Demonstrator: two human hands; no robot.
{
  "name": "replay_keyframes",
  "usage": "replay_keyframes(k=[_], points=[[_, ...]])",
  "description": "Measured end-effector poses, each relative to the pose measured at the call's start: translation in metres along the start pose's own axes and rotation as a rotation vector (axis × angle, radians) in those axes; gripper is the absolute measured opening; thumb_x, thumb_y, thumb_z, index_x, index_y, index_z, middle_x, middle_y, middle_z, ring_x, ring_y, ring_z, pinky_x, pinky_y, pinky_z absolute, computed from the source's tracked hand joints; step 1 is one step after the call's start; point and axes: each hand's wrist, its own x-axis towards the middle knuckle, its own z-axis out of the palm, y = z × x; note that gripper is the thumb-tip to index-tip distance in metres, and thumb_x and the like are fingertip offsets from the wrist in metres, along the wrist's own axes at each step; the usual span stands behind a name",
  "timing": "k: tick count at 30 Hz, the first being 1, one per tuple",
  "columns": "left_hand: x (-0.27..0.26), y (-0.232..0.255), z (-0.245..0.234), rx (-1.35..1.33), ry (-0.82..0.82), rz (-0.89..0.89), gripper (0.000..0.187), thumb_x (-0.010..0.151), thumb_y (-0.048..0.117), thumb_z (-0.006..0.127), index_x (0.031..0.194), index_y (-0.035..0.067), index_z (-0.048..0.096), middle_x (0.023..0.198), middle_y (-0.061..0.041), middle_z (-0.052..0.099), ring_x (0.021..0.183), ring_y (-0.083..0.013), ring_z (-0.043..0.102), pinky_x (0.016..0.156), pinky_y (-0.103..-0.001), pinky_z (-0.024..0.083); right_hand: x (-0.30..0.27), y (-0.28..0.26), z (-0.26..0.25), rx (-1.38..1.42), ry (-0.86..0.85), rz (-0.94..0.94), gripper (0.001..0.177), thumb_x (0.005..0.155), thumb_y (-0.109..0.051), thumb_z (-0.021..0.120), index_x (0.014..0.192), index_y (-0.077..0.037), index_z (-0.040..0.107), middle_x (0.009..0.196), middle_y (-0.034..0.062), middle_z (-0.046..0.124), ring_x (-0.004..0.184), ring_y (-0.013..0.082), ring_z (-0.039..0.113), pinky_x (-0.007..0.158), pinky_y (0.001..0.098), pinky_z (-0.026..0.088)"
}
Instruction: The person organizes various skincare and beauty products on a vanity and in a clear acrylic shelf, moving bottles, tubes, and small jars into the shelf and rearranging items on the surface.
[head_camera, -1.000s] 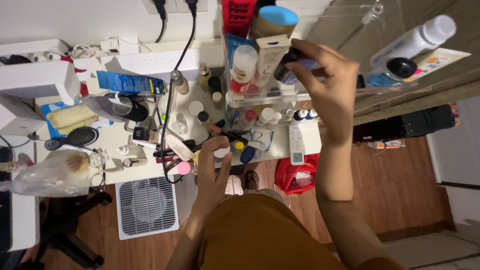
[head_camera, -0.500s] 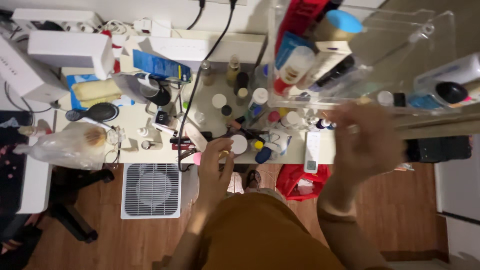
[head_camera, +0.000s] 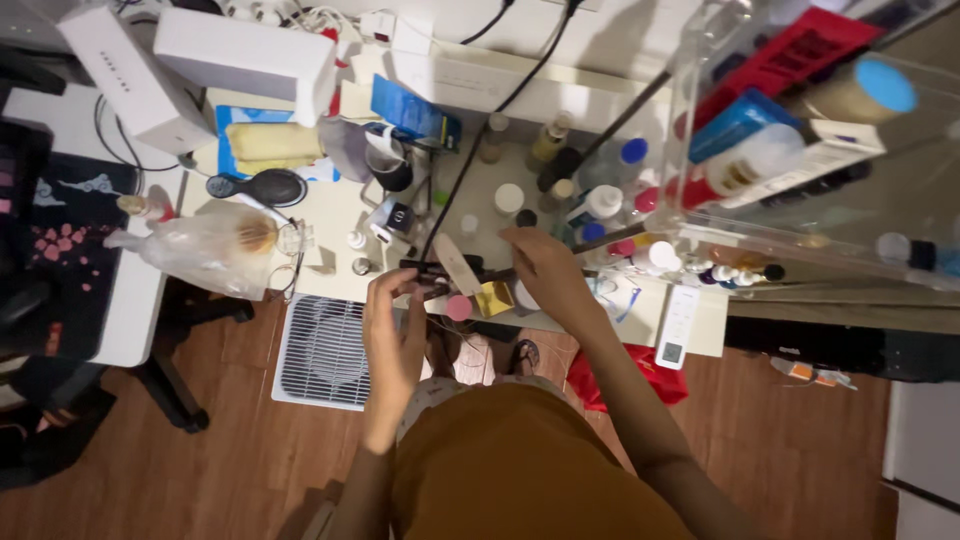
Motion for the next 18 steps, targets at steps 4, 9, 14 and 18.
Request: replay_keyframes(k=[4, 9, 14, 18], points=[[0.005, -0.020, -0.013, 0.014, 0.036, -0.006, 0.029, 0.096, -0.004, 0.063, 0.125, 0.002, 0.059, 0.113, -0.015, 0.063, 0.100, -0.0277, 0.066, 0.092, -0.039, 0.050, 0.011, 0.003, 0.025, -0.050, -0.029, -0.004, 0.036, 0.087, 0.000, 0.063, 0.122, -0.001, 0.065, 0.112, 0.0221, 0.067, 0.106, 0.0427, 0.062, 0.089, 0.0480, 0.050], [0.012, -0.038, -0.029, 0.123, 0.028, 0.022, 0.031, 0.093, -0.005, 0.064, 0.124, 0.001, 0.059, 0.113, -0.016, 0.064, 0.102, -0.0317, 0.064, 0.091, -0.041, 0.048, 0.015, 0.004, 0.046, -0.126, -0.016, -0.059, 0.035, 0.086, -0.005, 0.068, 0.121, -0.003, 0.067, 0.114, 0.0207, 0.069, 0.108, 0.0415, 0.063, 0.093, 0.0489, 0.049], [0.021, -0.055, -0.041, 0.110, -0.015, 0.054, 0.029, 0.093, -0.004, 0.064, 0.121, 0.000, 0.059, 0.116, -0.016, 0.066, 0.102, -0.0315, 0.065, 0.090, -0.041, 0.049, 0.006, 0.000, 0.058, -0.145, -0.064, 0.137, 0.035, 0.085, -0.009, 0.069, 0.120, -0.006, 0.069, 0.113, 0.0152, 0.072, 0.103, 0.0341, 0.067, 0.088, 0.0444, 0.051], [0.023, -0.066, -0.044, 0.107, -0.052, 0.043, 0.024, 0.096, -0.001, 0.064, 0.120, 0.001, 0.060, 0.113, -0.016, 0.066, 0.102, -0.0304, 0.065, 0.090, -0.040, 0.049, -0.014, -0.005, 0.062, -0.136, -0.068, 0.093, 0.038, 0.086, -0.007, 0.065, 0.125, -0.007, 0.069, 0.117, 0.0149, 0.069, 0.106, 0.0335, 0.066, 0.086, 0.0426, 0.053]])
